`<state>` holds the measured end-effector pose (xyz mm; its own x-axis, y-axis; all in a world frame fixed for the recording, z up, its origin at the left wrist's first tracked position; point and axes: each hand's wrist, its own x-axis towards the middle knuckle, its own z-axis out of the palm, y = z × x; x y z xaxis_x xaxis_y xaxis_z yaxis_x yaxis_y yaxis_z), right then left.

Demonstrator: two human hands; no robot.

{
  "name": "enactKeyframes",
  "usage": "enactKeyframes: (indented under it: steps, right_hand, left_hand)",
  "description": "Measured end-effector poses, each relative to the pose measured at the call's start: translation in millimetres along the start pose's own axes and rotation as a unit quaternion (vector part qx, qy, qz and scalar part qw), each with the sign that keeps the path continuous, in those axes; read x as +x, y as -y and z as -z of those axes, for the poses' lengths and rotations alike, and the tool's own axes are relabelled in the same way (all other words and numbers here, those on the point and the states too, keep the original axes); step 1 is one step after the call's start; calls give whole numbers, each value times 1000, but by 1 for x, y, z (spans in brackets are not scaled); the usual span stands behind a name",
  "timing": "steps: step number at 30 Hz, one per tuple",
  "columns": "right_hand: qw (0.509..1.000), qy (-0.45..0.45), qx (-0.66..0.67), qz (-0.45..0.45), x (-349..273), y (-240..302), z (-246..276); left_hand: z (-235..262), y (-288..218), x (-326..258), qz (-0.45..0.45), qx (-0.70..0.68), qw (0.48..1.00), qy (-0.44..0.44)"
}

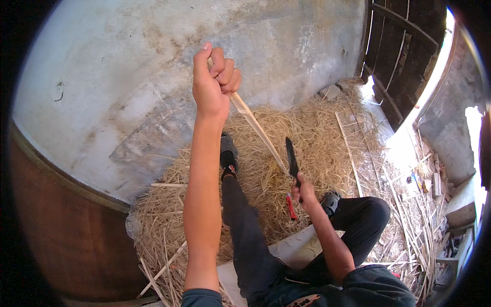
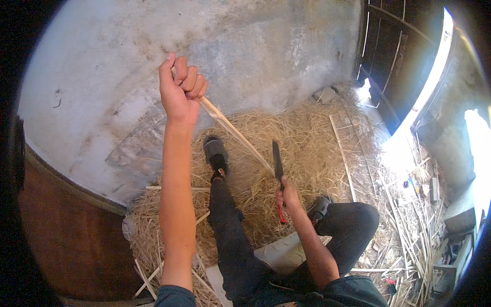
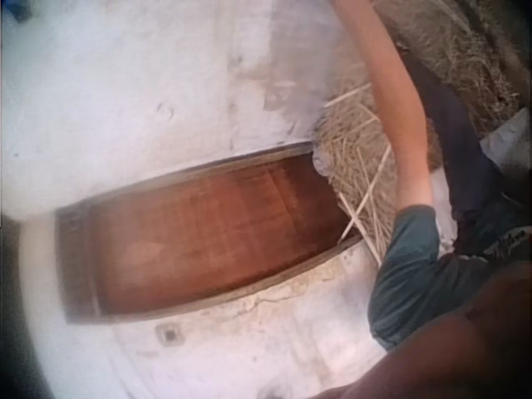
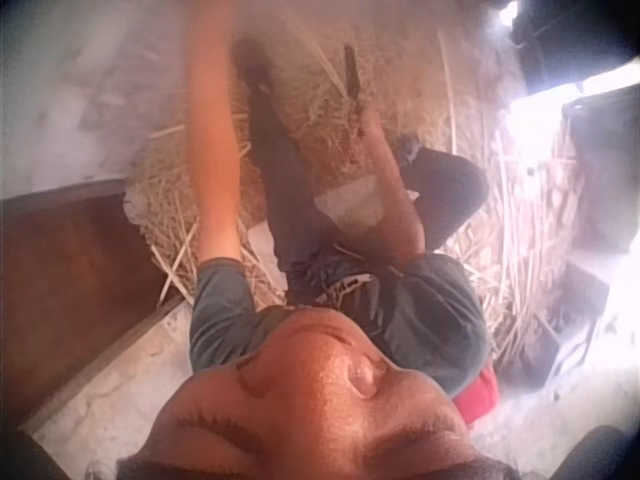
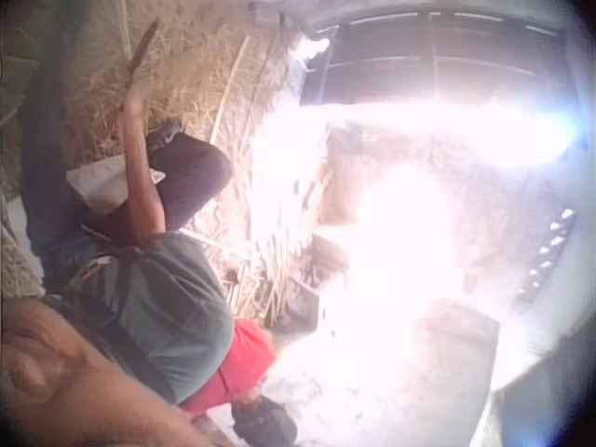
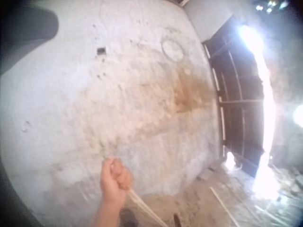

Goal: The person sits on a straw-covered floor and uses a red utility knife to strip and smooth a long bamboo stick. They then switch to a large black knife to sharpen one end of the stick into a point, repeatedly shaving the wood while holding the stick vertically.

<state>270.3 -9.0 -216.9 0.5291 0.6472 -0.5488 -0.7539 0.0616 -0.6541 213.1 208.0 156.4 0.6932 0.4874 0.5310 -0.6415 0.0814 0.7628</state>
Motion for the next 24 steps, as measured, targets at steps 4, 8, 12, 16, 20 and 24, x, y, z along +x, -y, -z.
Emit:
enactKeyframes:
  steps: [4,8,12,16,20,24]
  right_hand:
    - [964,7,-8,265,-42,75,-40]
    - [914,-112,-18,389,7,5,-23]
    - [885,-122,-437,103,74,-143,69]
    - [931,-105,-338,92,43,-185,83]
    - [963,-129,-204,122,42,-168,70]
    - [976,-103,-83,173,26,-119,42]
  left_hand:
    - [-1,-2,-1,2,-1,1000,26]
    - [-4,9,2,-6,13,1000,3]
    - [-12,9,5,-11,19,999,-28]
    - [-4,5,0,-51,80,990,-104]
    - [1,8,10,-65,78,988,-120]
    - [12,12,19,-69,32,997,-22]
